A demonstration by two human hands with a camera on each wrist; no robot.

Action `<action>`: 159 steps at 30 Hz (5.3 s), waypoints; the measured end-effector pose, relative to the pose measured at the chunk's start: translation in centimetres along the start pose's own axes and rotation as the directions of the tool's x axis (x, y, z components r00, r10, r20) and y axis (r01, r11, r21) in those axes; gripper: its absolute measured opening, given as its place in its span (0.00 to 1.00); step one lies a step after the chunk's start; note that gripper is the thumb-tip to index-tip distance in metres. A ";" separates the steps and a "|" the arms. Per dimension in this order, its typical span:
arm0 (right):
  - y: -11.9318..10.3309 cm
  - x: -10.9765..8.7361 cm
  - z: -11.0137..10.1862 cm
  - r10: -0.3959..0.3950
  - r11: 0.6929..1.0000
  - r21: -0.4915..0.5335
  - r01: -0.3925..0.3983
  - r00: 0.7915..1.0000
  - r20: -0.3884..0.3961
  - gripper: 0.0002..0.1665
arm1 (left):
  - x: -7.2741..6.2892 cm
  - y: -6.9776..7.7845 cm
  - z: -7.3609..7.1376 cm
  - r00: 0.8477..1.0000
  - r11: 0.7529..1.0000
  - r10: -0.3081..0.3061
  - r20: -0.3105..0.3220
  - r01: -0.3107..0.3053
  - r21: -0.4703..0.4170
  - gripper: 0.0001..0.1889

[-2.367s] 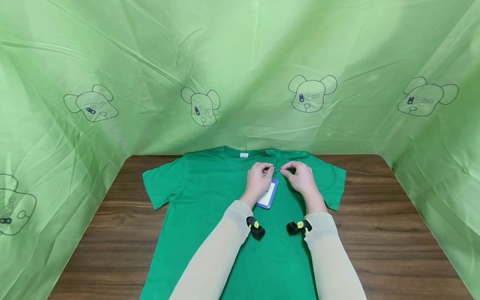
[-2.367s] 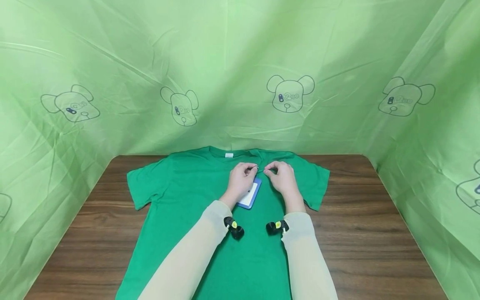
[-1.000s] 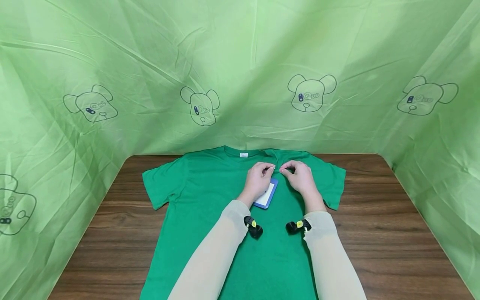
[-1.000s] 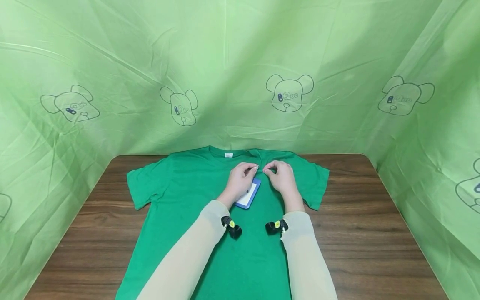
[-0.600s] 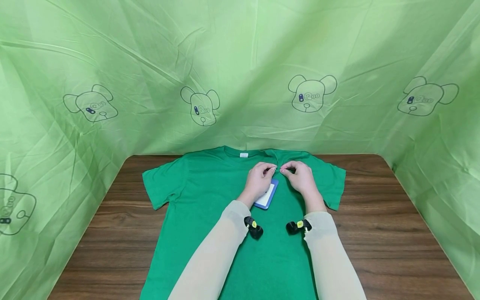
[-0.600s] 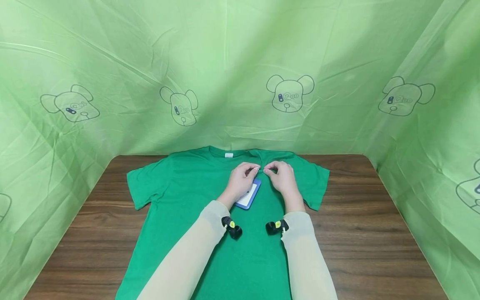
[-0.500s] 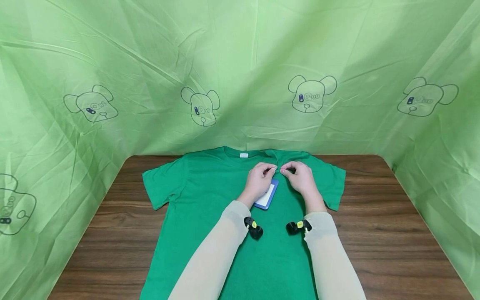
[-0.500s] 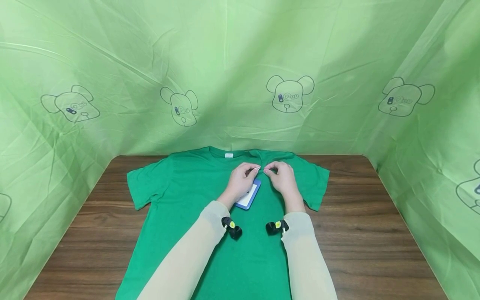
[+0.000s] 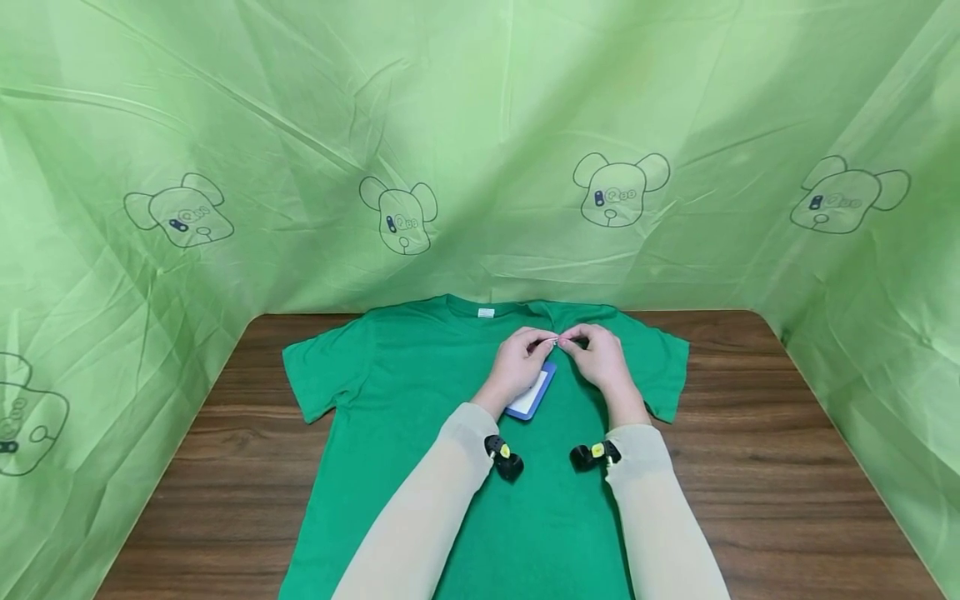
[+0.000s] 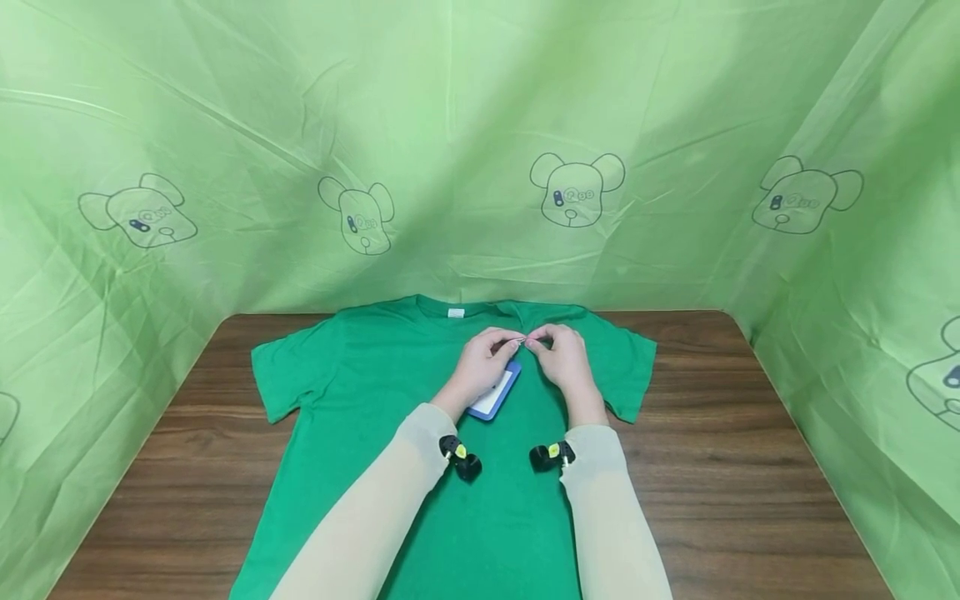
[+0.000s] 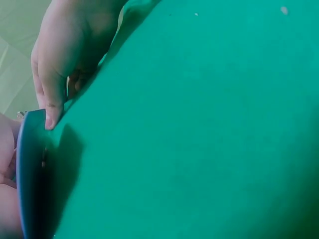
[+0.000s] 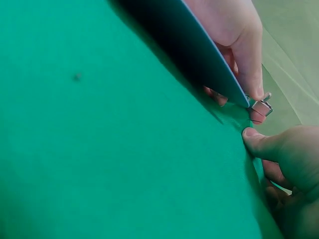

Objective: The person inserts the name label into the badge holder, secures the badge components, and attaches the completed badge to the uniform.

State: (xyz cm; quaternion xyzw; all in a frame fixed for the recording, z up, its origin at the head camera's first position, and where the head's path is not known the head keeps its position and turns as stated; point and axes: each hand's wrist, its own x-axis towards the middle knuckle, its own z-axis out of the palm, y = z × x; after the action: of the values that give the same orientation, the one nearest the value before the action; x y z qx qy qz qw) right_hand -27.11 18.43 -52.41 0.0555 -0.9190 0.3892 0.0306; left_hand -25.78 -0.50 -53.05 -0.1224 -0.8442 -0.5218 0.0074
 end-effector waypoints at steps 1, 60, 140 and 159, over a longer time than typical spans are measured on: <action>0.0 0.0 0.0 -0.002 1.000 -0.001 0.002 1.000 0.000 0.11 | 0.0 0.0 0.0 1.000 1.000 -0.003 0.003 0.003 0.002 0.13; -0.9 -0.9 -1.7 0.009 0.992 0.126 -0.030 0.987 0.163 0.25 | -0.1 1.3 1.4 0.981 0.967 -0.193 -0.015 0.188 -0.173 0.07; 1.1 -0.8 -2.4 -0.047 0.982 0.188 0.023 0.991 0.124 0.13 | 1.4 -0.2 -0.6 0.991 0.986 -0.005 0.132 -0.018 0.167 0.09; 1.0 -0.7 -2.1 -0.033 0.987 0.159 0.018 0.996 0.089 0.09 | 1.4 0.0 -0.9 0.988 0.981 0.023 0.151 -0.051 0.188 0.07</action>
State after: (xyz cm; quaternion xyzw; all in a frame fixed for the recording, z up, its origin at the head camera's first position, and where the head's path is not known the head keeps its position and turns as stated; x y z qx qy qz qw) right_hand -26.55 20.68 -51.74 0.0871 -0.8849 0.4575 -0.0108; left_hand -27.21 -0.98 -52.46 -0.1754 -0.8862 -0.4274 -0.0341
